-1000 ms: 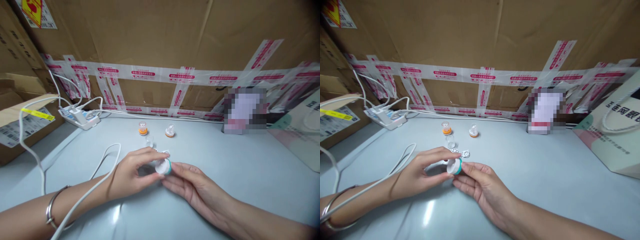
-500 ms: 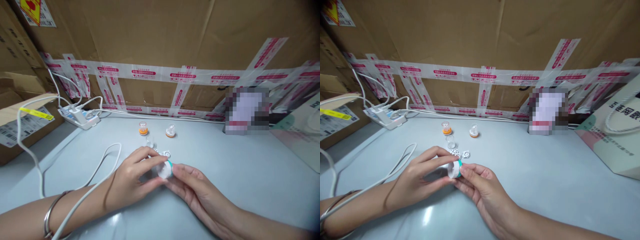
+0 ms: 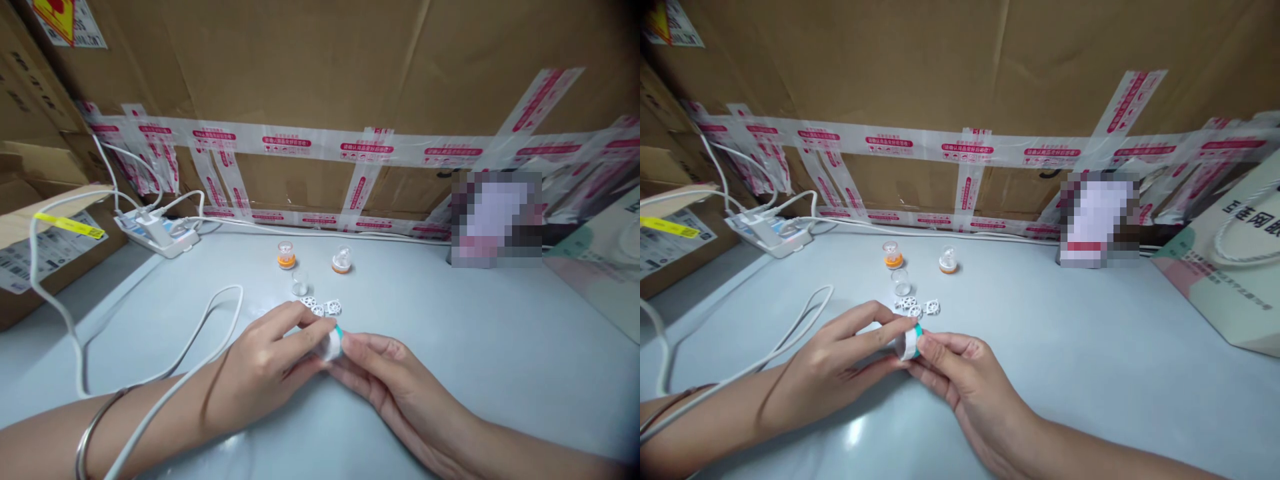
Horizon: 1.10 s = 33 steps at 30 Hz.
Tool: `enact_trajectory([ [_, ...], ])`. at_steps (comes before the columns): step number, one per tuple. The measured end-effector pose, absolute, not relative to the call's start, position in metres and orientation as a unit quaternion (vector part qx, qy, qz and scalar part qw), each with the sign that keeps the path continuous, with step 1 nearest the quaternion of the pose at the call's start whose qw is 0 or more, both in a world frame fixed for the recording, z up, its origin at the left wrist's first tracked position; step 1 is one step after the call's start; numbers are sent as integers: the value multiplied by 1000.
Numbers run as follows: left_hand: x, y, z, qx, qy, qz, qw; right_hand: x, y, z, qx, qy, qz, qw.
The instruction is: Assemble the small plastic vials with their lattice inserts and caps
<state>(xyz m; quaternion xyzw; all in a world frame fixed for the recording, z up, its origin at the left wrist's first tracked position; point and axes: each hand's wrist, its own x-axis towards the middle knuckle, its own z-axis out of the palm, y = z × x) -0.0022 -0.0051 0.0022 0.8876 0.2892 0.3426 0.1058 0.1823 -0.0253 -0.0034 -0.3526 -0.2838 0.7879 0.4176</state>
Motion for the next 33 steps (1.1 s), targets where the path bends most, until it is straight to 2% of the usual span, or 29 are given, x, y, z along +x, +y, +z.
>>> enact_trajectory([
  [6,-5,-3,5,903,250,335,104,182,-26,-2,-355,-276,793,411],
  [15,-4,1,1,868,269,383,167,184,-25,0,-321,-265,811,411],
  [22,-4,3,-1,852,274,370,247,184,-24,0,-339,-268,795,426],
  [33,-2,3,1,816,321,378,298,185,-24,0,-364,-229,789,438],
])
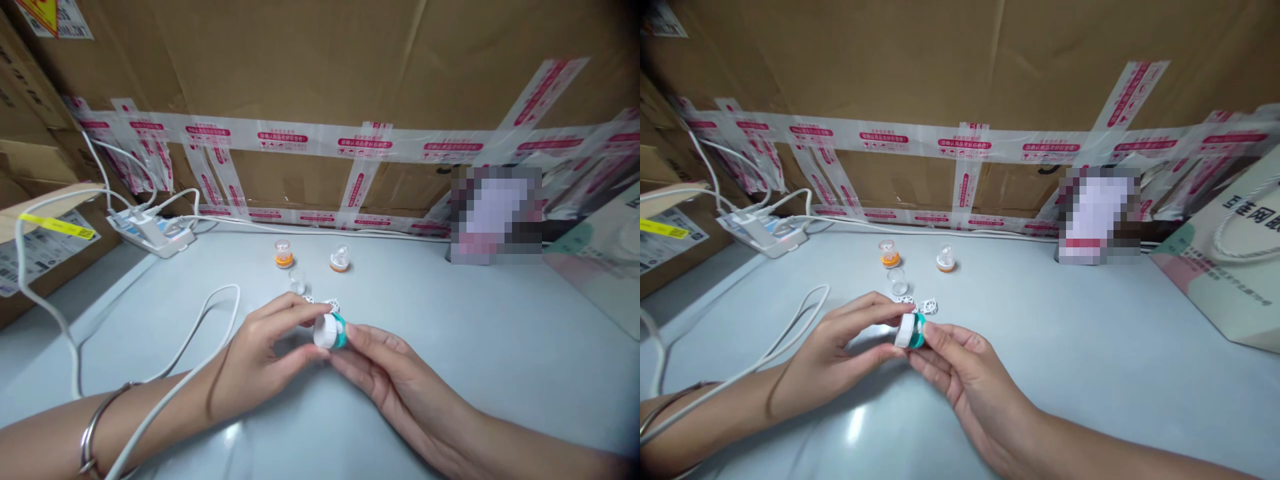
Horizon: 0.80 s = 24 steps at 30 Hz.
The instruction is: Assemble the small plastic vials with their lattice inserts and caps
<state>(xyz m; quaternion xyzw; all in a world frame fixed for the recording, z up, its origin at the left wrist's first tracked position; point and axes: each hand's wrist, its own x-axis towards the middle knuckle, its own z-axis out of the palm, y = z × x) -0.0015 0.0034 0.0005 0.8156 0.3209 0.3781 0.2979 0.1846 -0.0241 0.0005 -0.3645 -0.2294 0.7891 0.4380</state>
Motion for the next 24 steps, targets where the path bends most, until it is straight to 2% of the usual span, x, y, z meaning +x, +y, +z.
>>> enact_trajectory([
  [7,3,6,-2,732,323,390,456,183,-23,2,-388,-227,778,439],
  [10,5,7,-3,706,325,396,489,183,-22,2,-403,-235,771,433],
  [24,9,6,-1,727,359,376,448,182,-23,3,-432,-255,755,422],
])
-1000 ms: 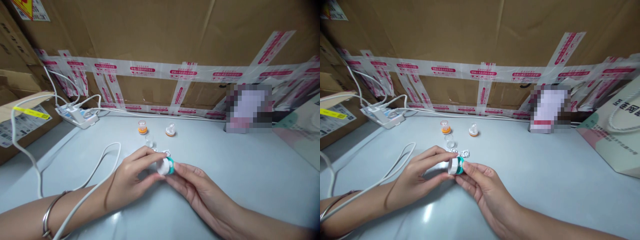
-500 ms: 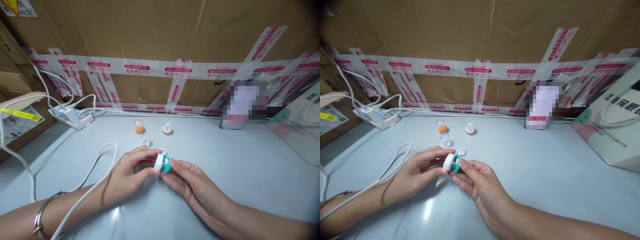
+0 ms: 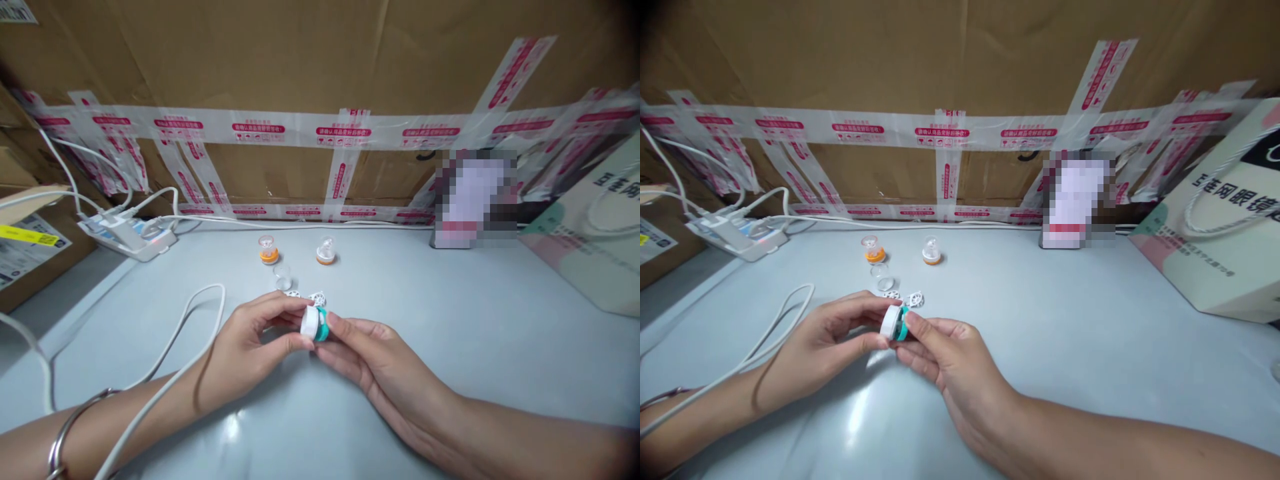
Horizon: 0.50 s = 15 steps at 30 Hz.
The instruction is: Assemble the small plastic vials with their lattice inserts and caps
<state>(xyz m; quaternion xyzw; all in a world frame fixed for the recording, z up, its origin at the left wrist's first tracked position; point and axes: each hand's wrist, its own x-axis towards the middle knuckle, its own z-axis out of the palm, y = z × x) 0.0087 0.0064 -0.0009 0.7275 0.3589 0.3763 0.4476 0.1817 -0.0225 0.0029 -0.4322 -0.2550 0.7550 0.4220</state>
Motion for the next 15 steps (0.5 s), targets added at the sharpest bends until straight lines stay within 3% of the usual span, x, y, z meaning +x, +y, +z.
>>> enact_trajectory([
  [15,4,3,-6,838,329,374,223,184,-25,1,-396,-271,768,426],
])
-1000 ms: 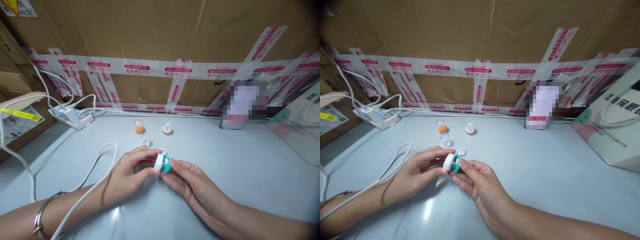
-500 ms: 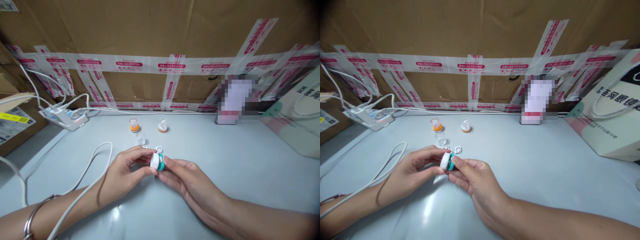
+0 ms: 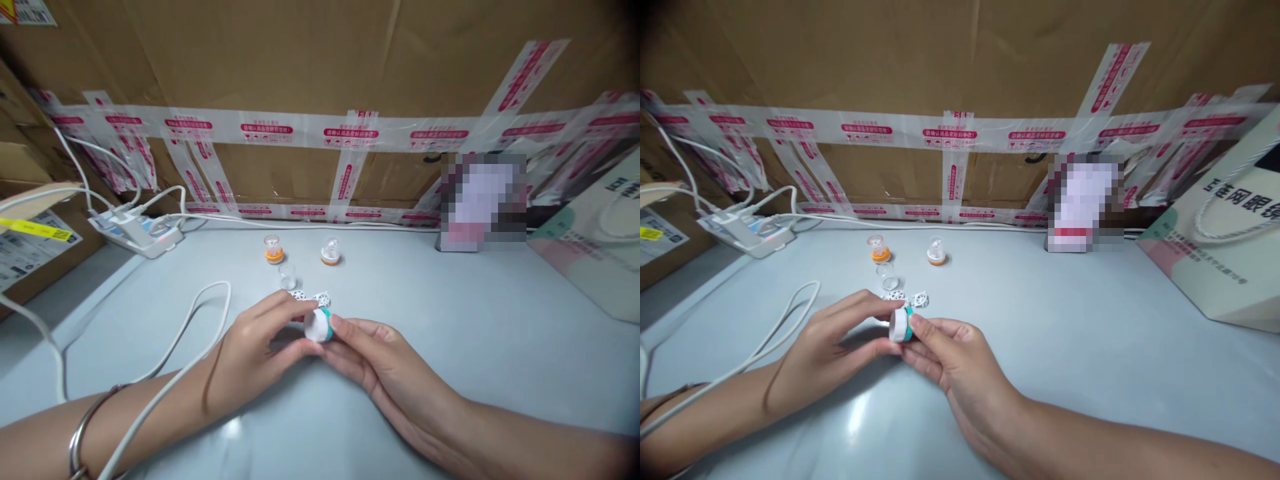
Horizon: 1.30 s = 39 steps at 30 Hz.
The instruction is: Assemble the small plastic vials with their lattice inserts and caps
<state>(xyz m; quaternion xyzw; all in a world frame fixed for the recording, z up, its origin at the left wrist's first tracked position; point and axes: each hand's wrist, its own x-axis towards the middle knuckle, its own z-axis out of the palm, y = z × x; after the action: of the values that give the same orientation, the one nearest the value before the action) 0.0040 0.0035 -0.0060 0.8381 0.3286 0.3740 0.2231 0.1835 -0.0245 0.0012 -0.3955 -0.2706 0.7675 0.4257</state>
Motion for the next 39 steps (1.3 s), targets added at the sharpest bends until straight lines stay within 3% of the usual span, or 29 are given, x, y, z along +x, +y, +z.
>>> enact_trajectory([
  [4,2,3,-9,868,291,366,168,184,-23,0,-394,-257,775,421],
  [12,1,6,-2,836,329,359,254,183,-24,-1,-384,-235,781,432],
  [31,0,5,0,856,319,338,226,185,-20,2,-373,-246,809,383],
  [35,-1,7,0,860,311,328,237,192,-21,7,-353,-274,826,344],
  [39,-3,4,1,875,304,282,250,200,-12,13,-408,-397,792,222],
])
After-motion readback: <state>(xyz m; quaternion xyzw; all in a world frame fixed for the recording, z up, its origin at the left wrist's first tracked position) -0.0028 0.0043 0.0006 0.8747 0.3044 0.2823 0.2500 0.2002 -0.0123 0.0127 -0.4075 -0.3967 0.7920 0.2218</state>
